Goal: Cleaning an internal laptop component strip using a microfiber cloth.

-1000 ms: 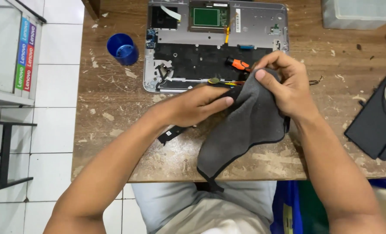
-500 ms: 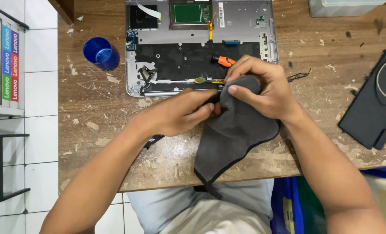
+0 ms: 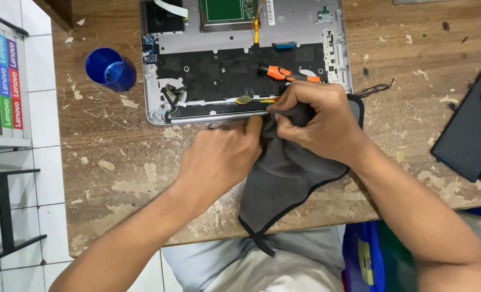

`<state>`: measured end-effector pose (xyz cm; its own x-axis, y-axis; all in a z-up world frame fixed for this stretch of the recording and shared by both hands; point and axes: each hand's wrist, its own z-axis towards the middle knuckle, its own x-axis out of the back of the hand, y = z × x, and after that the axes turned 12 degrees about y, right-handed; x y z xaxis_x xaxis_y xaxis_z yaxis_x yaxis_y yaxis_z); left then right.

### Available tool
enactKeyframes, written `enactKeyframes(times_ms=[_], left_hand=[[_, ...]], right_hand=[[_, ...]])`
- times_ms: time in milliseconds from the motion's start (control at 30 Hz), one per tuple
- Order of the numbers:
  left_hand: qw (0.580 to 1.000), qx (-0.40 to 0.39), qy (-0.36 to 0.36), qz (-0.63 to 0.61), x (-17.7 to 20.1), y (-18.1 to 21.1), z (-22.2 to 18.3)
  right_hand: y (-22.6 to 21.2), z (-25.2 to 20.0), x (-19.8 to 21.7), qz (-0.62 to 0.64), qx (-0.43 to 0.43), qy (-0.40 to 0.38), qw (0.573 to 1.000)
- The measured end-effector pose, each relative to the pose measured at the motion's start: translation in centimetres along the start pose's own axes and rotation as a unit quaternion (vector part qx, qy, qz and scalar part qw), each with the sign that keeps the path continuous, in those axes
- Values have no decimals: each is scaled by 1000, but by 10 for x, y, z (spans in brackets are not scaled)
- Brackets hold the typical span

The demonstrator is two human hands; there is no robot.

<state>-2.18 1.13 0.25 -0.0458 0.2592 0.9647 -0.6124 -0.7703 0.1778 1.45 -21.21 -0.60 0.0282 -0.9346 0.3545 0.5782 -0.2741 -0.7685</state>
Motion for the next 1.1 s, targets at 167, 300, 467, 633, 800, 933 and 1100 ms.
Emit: enactKeyframes(times_ms=[167,300,467,633,800,933,1100], left_hand=[[1000,3,9,23,-8,0,-3],[999,4,50,-8,-17,-8,-1],[999,8,48,-19,-44,-13,-2],[1000,18,12,-14,-44,-11,-1],[999,-16,41,27,-56,-11,-4],[995,-49,51,74,-66,-11,-4],[998,-37,46,23,-54,-14,-4]], right_hand=[[-3,1,-5,-15,13,2,1000],[1,3,-4,-38,7,-23,999],[8,1,-3,-85,20,-38,995],[2,3,3,-102,-58,-56,992],[10,-1,-2,-125,-171,-54,976],[17,-2,-2,-139,-190,-57,970],[16,-4,-3,-184,-161,-102,964]])
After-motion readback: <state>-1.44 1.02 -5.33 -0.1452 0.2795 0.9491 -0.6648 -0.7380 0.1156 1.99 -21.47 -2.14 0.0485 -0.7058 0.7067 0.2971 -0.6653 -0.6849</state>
